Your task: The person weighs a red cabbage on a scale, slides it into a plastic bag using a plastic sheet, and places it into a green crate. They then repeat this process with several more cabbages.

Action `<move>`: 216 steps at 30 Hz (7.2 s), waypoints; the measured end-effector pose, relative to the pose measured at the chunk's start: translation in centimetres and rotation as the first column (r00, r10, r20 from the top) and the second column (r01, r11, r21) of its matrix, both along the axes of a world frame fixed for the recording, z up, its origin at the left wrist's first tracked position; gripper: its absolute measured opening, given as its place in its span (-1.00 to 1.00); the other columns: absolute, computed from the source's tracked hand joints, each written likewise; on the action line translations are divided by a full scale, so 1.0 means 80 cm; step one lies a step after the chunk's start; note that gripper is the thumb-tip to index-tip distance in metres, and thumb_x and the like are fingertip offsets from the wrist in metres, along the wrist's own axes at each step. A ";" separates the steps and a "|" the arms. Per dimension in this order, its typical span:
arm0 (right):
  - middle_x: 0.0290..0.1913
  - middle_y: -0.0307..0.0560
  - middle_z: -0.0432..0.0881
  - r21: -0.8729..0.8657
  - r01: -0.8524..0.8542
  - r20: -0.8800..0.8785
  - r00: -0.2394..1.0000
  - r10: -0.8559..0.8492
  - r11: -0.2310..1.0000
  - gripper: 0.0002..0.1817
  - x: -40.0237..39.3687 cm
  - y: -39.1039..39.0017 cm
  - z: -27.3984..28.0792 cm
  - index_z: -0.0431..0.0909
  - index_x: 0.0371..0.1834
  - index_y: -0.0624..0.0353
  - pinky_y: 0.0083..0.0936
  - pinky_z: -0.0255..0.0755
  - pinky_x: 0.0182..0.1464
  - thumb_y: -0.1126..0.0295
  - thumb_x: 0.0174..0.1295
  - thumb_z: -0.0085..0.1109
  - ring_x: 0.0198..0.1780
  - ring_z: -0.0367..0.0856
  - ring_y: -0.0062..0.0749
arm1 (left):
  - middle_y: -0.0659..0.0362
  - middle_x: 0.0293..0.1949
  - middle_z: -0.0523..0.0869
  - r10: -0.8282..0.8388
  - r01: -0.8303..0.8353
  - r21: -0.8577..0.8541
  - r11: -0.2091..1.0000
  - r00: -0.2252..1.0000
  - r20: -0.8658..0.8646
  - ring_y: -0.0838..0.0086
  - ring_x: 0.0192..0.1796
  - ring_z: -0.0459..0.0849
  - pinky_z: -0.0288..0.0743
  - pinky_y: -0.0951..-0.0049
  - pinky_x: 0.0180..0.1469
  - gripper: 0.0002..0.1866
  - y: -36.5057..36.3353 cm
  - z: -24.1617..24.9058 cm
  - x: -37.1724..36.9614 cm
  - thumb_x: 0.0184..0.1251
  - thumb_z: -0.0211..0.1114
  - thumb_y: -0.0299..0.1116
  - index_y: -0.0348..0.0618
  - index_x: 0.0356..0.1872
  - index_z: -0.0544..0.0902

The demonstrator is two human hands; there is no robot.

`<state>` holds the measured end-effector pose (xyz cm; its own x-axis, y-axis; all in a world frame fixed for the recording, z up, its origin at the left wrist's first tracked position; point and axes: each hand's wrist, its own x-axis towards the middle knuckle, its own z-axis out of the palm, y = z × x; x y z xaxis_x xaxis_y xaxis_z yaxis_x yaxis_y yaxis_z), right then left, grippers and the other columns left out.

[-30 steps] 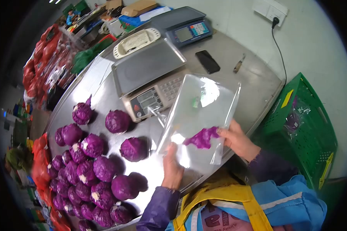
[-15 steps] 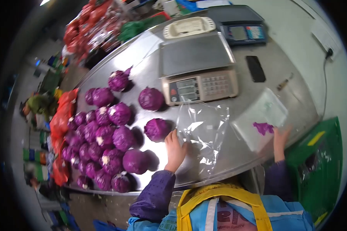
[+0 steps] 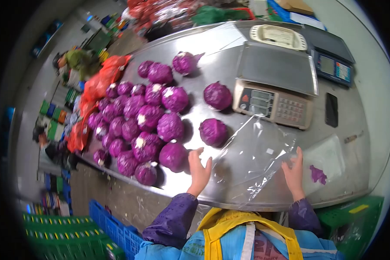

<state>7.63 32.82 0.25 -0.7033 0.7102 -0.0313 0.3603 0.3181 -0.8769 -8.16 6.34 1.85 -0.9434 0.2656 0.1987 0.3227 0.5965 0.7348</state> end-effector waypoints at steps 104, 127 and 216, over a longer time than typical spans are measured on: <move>-0.64 -0.16 0.36 0.080 -0.093 -0.107 0.989 0.101 0.992 -0.73 -0.003 -0.178 0.251 0.46 -0.72 0.31 -0.51 0.17 -0.49 0.44 0.11 0.11 -0.57 0.33 -0.52 | 0.04 -0.45 0.65 -0.716 0.727 0.237 0.644 0.682 -0.145 0.48 -0.46 0.59 0.43 0.53 -0.37 -0.89 0.005 0.195 -0.064 0.21 0.15 -0.55 -0.30 -0.28 0.62; -0.66 -0.07 0.31 0.251 -0.157 -0.060 0.982 0.177 0.955 -0.68 0.103 -0.201 0.167 0.39 -0.72 0.24 -0.33 0.15 -0.57 0.31 0.02 0.24 -0.64 0.31 -0.20 | -0.01 -0.05 0.40 -0.297 0.276 0.111 0.955 0.874 0.386 0.35 -0.07 0.49 0.48 0.43 -0.24 -0.18 -0.129 0.110 0.139 0.06 0.32 -0.30 -0.18 0.30 0.03; -0.63 -0.25 0.41 -0.116 -0.004 -0.033 0.999 0.001 0.993 -0.77 -0.067 -0.142 0.076 0.39 -0.17 0.20 -0.58 0.21 -0.56 0.51 0.07 0.08 -0.60 0.34 -0.64 | 0.29 -0.67 0.35 -0.287 -0.392 0.477 0.787 0.452 0.844 0.56 -0.66 0.37 0.36 0.54 -0.59 -0.80 -0.132 -0.003 0.048 0.32 0.00 -0.34 -0.10 -0.52 0.37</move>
